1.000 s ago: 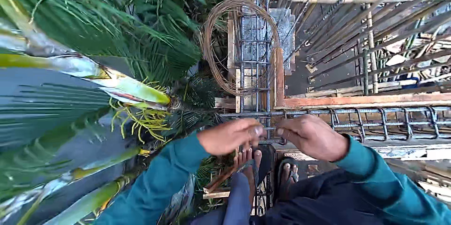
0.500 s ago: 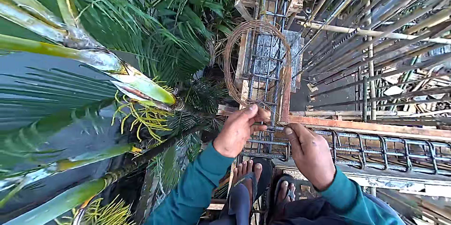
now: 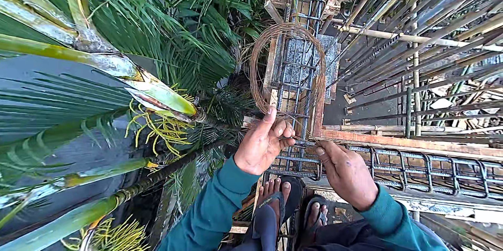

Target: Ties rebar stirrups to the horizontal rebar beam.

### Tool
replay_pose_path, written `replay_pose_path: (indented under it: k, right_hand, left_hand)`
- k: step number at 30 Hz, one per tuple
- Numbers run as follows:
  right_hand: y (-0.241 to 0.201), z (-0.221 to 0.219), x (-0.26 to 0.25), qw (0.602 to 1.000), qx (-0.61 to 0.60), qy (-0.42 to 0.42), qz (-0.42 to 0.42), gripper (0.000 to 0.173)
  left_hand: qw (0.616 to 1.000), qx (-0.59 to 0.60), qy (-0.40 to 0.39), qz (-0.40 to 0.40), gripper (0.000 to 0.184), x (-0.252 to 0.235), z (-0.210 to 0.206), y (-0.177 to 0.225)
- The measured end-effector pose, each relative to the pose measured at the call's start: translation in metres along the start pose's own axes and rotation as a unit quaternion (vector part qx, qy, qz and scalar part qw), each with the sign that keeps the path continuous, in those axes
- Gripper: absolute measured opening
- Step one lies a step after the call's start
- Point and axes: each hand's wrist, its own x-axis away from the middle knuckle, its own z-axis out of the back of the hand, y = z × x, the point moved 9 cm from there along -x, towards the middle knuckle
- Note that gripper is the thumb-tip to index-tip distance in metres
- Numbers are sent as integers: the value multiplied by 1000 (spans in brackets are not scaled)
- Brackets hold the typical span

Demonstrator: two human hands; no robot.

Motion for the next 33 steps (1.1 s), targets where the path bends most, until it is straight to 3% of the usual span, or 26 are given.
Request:
replay_pose_path:
  k: [4,7,12,14,18,20,24,26,28,30,33]
  right_hand:
    - [-1,0,0,1000,-13,-7,-2,39]
    - [1,-4,0,991,-106,-65,-42,40]
    - [-1,-10,3,922,-345,-130,-120,31]
    - [-3,-16,4,903,-383,-138,-136,31]
    - [-11,-30,6,868,-451,-152,-141,30]
    - [-20,-37,8,810,-547,-160,-139,29]
    - [-44,-57,12,633,-736,-203,-129,28]
    - [-56,-62,13,594,-765,-225,-112,26]
    - [-62,-63,12,612,-751,-232,-89,24]
    - [-61,-61,9,660,-707,-247,-63,26]
    - [-50,-58,6,703,-652,-271,-84,34]
  left_hand:
    - [999,-3,-24,-42,47,4,-6,5]
    - [998,-18,-10,-65,48,4,-4,8]
    - [979,-123,37,-157,43,-2,-1,20]
    - [980,-134,37,-142,40,-5,-2,17]
    - [994,-46,6,-103,51,-1,-20,18]
    - [994,-5,24,-103,53,3,-27,22]
    - [991,47,16,-125,47,10,-40,32]
    - [989,57,-12,-135,48,11,-46,34]
    - [986,68,-42,-147,50,10,-50,36]
    - [980,105,-58,-157,55,7,-51,40]
    - [976,124,-97,-153,55,2,-52,38]
